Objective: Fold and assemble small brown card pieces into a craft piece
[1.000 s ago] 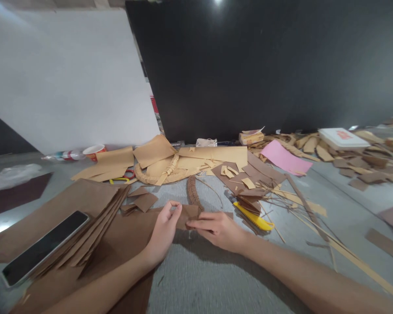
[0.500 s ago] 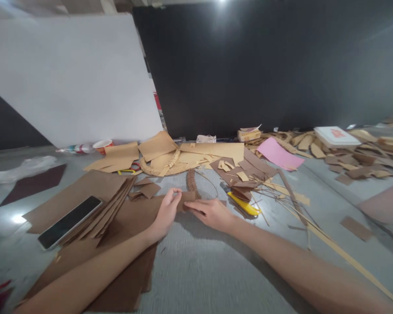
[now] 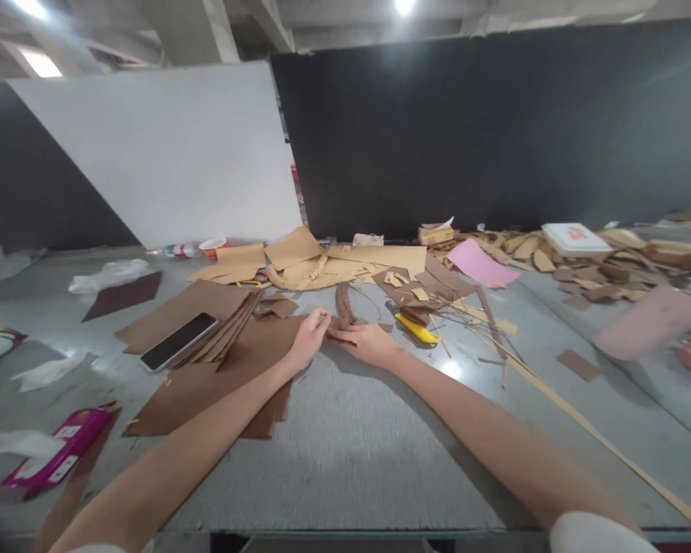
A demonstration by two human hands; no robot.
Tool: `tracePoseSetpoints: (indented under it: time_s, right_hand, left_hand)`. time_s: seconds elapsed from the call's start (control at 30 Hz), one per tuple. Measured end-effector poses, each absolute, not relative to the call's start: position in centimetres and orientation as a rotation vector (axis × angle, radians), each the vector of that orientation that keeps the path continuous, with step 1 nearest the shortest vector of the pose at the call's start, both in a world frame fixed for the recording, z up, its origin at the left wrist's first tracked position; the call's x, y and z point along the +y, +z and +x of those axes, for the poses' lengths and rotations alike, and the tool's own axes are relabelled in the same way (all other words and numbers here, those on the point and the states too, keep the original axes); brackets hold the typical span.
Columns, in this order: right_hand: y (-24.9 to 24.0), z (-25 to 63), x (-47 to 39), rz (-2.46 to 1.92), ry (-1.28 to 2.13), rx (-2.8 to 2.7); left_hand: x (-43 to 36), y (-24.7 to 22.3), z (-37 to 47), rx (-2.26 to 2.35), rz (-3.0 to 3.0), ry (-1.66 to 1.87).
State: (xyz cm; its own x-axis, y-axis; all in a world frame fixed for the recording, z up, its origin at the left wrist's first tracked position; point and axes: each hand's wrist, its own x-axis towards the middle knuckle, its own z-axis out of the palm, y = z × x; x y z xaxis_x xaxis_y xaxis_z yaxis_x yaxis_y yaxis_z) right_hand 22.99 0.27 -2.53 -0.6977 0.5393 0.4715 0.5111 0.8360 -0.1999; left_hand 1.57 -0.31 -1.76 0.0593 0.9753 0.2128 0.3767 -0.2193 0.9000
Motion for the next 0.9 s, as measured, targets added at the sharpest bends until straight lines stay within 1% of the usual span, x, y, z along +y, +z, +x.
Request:
tracePoseSetpoints:
  time_s: [0.53, 0.8, 0.9]
  right_hand:
    - [-2.42, 22.7, 0.1, -0.717, 0.011, -2.489]
    - [-2.3, 22.74, 0.16, -0.665, 0.049, -2.483]
    - [-1.94, 22.7, -0.02, -0.688, 0.129, -2.456]
  left_hand:
    - [-0.75, -1.55, 1.24, 1.386, 1.745, 1.167]
    - [-0.94, -1.36, 1.32, 1.427, 1.788, 1.158]
    - [-0.77, -1.56, 1.23, 1.422, 1.798, 1.148]
